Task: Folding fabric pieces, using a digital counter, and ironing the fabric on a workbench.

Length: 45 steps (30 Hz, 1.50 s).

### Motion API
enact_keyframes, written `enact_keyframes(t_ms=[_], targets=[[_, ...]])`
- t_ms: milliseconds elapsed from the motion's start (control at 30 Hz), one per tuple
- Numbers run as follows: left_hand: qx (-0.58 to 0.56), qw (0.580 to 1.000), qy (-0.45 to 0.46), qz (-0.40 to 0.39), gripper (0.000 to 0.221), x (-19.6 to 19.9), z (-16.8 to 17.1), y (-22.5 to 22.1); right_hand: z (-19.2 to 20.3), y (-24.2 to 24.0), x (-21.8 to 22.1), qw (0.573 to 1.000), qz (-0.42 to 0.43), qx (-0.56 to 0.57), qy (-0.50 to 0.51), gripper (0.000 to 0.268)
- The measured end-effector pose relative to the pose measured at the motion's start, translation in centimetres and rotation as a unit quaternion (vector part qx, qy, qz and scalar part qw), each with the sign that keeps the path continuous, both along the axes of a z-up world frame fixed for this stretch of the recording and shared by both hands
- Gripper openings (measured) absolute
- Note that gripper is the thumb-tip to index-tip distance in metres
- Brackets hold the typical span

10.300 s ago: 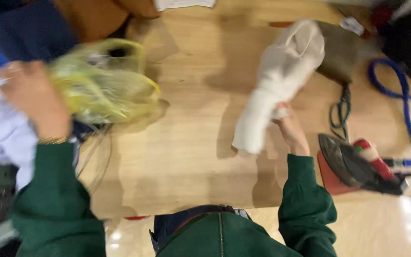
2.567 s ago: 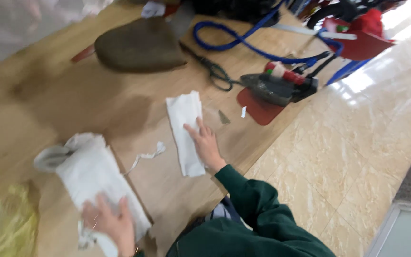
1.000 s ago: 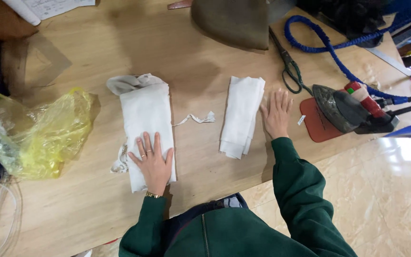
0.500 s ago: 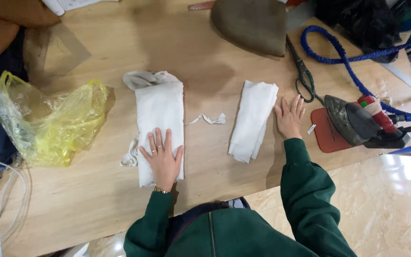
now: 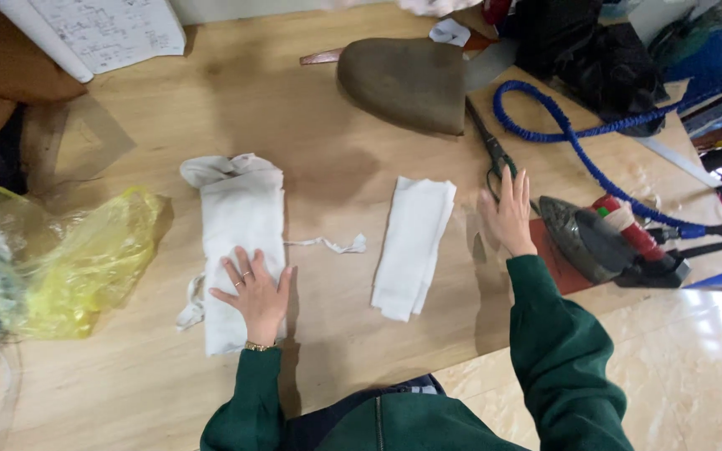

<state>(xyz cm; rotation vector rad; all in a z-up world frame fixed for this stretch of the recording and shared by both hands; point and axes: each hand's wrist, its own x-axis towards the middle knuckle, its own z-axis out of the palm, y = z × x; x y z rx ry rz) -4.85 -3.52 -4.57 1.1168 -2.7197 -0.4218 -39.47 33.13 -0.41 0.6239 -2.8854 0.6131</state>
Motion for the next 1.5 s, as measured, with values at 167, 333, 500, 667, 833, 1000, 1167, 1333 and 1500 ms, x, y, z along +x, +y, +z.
enact_keyframes(t_ms=[167, 333, 500, 667, 833, 1000, 1167, 1333, 1500], targets=[[0.094, 0.995, 0.011, -0.034, 0.069, -9.6, 6.8, 12.1, 0.1, -0.5, -11.8, 0.994, 0.056, 0.087, 0.042, 0.090], [0.060, 0.979, -0.014, -0.192, 0.081, -15.0, 5.0, 23.0, -0.1, -2.8, -24.6, 0.985, 0.101, 0.120, 0.071, 0.068], [-0.142, 0.982, -0.048, -0.112, 0.072, -14.2, 0.4, 19.5, -1.2, -7.9, -35.2, 0.976, 0.078, 0.182, 0.089, 0.061], [-0.141, 0.985, -0.051, 0.084, 0.051, -14.0, 2.3, 16.2, -1.0, -12.2, -42.4, 0.994, 0.010, 0.112, -0.007, 0.054], [-0.194, 0.976, -0.042, 0.094, 0.050, -14.5, 2.7, 16.3, -5.0, -13.9, -50.7, 0.977, -0.020, 0.189, 0.097, 0.057], [-0.157, 0.980, -0.064, 0.100, 0.034, -14.1, 1.4, 16.3, -6.6, -15.9, -54.8, 0.919, 0.019, 0.335, 0.206, 0.051], [-0.216, 0.971, -0.040, 0.090, 0.043, -13.7, 0.4, 16.2, -7.3, -15.5, -56.0, 0.829, 0.033, 0.484, 0.278, 0.054], [-0.201, 0.975, -0.030, 0.092, 0.044, -13.9, 0.7, 16.4, -8.3, -15.4, -58.1, 0.793, 0.056, 0.494, 0.351, 0.037], [-0.205, 0.973, -0.043, 0.094, 0.046, -14.1, 1.1, 16.4, -2.3, -15.4, -53.0, 0.783, 0.135, 0.400, 0.457, 0.024]])
